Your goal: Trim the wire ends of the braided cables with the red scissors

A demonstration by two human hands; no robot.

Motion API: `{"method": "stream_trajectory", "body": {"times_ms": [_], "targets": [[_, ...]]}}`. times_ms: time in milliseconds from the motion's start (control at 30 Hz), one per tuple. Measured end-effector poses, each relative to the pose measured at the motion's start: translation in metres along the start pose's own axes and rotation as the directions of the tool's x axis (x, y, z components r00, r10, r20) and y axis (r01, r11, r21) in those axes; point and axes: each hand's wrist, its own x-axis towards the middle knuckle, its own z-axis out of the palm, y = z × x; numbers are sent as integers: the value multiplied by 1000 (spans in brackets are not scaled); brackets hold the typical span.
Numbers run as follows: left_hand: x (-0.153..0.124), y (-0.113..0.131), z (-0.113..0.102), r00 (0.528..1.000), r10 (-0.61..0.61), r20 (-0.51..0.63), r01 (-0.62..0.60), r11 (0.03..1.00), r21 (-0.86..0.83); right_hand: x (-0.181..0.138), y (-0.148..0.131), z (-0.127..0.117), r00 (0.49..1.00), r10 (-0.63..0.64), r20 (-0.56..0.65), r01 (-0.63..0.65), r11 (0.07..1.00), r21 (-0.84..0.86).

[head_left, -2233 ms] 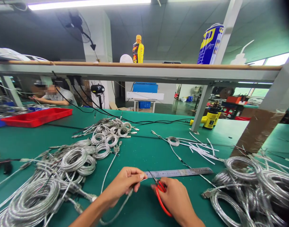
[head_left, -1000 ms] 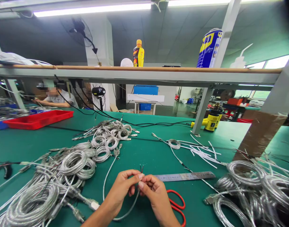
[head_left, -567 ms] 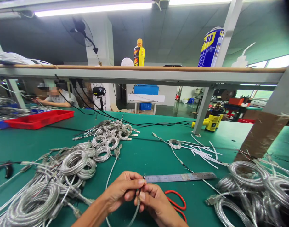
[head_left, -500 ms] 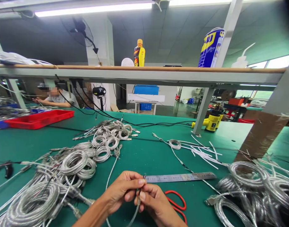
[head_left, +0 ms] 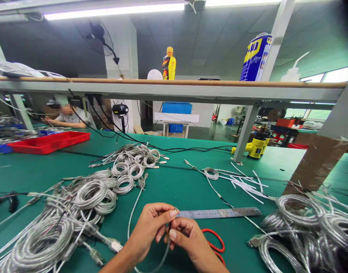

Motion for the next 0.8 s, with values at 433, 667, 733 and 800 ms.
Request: {"method": "stream_trajectory", "body": {"times_ms": [433, 667, 733, 800], "targets": [[1, -3, 0, 1000, -28, 9, 28, 1000, -12, -3, -2, 0, 998, -68, -18, 66, 996, -65], [2, -9, 2, 999, -43, 7, 43, 999, -16, -3, 8, -7, 990, -103, -98, 79, 972, -220], [2, -13, 1, 999, -47, -9, 47, 998, -33, -3, 9, -8, 987, -115, -112, 83, 962, -259], [3, -18, 1, 998, -57, -27, 55, 997, -61, -2, 9, -8, 985, -124, -123, 83, 952, -294]]}}
